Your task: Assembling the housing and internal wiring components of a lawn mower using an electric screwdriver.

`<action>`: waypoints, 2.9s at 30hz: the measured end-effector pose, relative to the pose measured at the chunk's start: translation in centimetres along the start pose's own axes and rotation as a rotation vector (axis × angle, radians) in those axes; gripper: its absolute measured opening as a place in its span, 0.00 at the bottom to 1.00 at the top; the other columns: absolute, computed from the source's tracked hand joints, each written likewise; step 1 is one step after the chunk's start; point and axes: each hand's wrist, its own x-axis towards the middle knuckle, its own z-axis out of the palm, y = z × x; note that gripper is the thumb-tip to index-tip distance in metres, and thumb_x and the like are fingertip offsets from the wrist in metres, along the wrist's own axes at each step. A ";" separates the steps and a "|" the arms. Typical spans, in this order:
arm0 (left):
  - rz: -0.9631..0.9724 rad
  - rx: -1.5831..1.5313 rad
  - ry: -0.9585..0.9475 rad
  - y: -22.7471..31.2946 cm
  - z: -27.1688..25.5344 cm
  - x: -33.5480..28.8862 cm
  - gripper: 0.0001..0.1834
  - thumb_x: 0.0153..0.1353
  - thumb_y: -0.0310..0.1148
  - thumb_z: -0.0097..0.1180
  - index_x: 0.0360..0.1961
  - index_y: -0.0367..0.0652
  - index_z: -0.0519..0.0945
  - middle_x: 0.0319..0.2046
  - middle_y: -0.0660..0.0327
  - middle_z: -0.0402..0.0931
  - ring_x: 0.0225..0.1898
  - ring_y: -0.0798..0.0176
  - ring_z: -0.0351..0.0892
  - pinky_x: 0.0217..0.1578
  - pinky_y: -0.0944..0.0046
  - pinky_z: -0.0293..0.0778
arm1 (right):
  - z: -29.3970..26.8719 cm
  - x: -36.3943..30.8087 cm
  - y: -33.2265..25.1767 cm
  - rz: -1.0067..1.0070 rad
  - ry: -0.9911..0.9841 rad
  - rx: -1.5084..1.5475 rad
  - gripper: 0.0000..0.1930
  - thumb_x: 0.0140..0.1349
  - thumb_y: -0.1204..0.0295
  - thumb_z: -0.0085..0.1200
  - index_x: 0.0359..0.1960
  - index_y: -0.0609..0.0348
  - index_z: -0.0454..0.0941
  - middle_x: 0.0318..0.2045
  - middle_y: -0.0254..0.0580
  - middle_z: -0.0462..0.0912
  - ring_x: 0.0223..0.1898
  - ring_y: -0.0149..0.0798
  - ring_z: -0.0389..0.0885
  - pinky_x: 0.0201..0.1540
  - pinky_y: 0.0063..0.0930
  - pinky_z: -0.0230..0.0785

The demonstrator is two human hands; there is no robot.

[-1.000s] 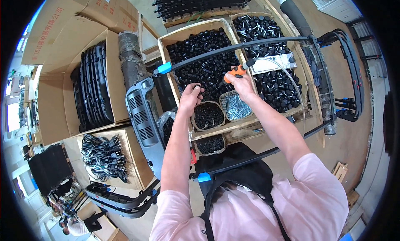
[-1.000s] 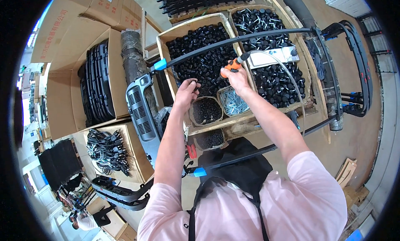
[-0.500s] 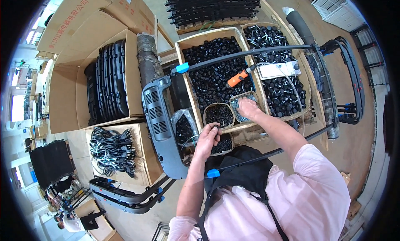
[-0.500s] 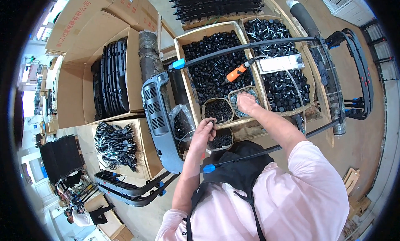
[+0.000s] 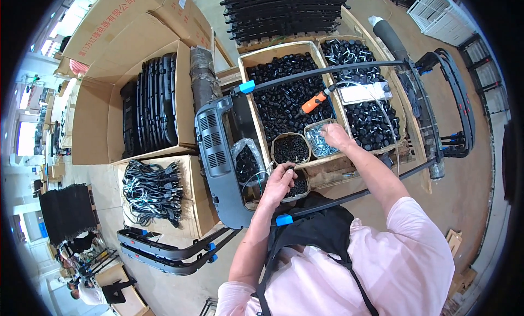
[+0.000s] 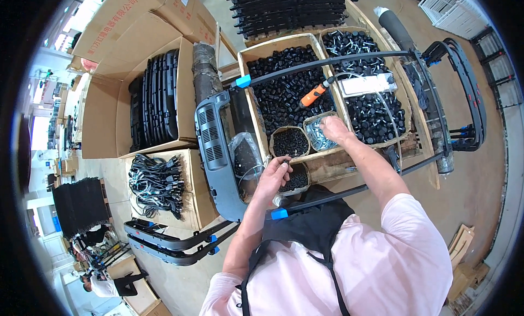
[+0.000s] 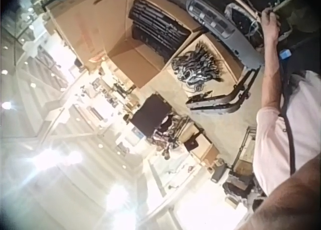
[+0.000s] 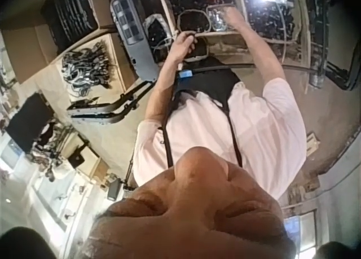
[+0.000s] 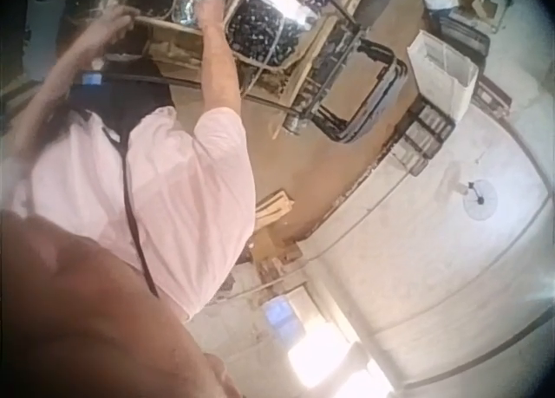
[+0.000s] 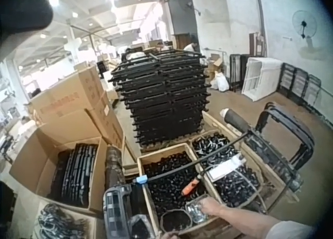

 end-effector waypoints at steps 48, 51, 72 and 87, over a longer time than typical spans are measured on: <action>0.062 -0.533 0.084 -1.6 -8.4 -9.0 0.12 0.80 0.37 0.54 0.53 0.40 0.81 0.40 0.60 0.87 0.31 0.70 0.83 0.30 0.70 0.80 | -0.2 -11.1 -24.6 -0.879 -0.235 0.161 0.17 0.70 0.75 0.49 0.58 0.62 0.81 0.43 0.55 0.88 0.46 0.58 0.87 0.49 0.49 0.80; 0.077 -0.592 0.119 -1.6 -9.0 -10.0 0.12 0.80 0.38 0.54 0.52 0.40 0.81 0.40 0.59 0.87 0.32 0.68 0.85 0.30 0.69 0.82 | -0.1 -10.7 -25.6 -0.909 -0.011 0.135 0.11 0.66 0.76 0.57 0.49 0.63 0.82 0.39 0.51 0.85 0.46 0.55 0.86 0.50 0.46 0.79; 0.212 -0.616 0.225 -7.2 -11.8 -19.0 0.18 0.83 0.41 0.44 0.59 0.40 0.77 0.38 0.63 0.77 0.32 0.71 0.75 0.31 0.72 0.71 | 9.7 -9.0 -37.2 -1.179 0.088 0.024 0.13 0.61 0.69 0.67 0.44 0.63 0.84 0.40 0.47 0.83 0.45 0.52 0.83 0.52 0.43 0.76; 0.194 -0.295 0.168 -4.4 -11.0 -15.4 0.16 0.79 0.39 0.56 0.58 0.40 0.78 0.39 0.65 0.82 0.33 0.74 0.78 0.31 0.72 0.75 | 4.3 -13.2 -25.2 -0.572 -0.046 0.214 0.15 0.64 0.66 0.67 0.47 0.63 0.86 0.38 0.46 0.83 0.40 0.45 0.86 0.47 0.39 0.80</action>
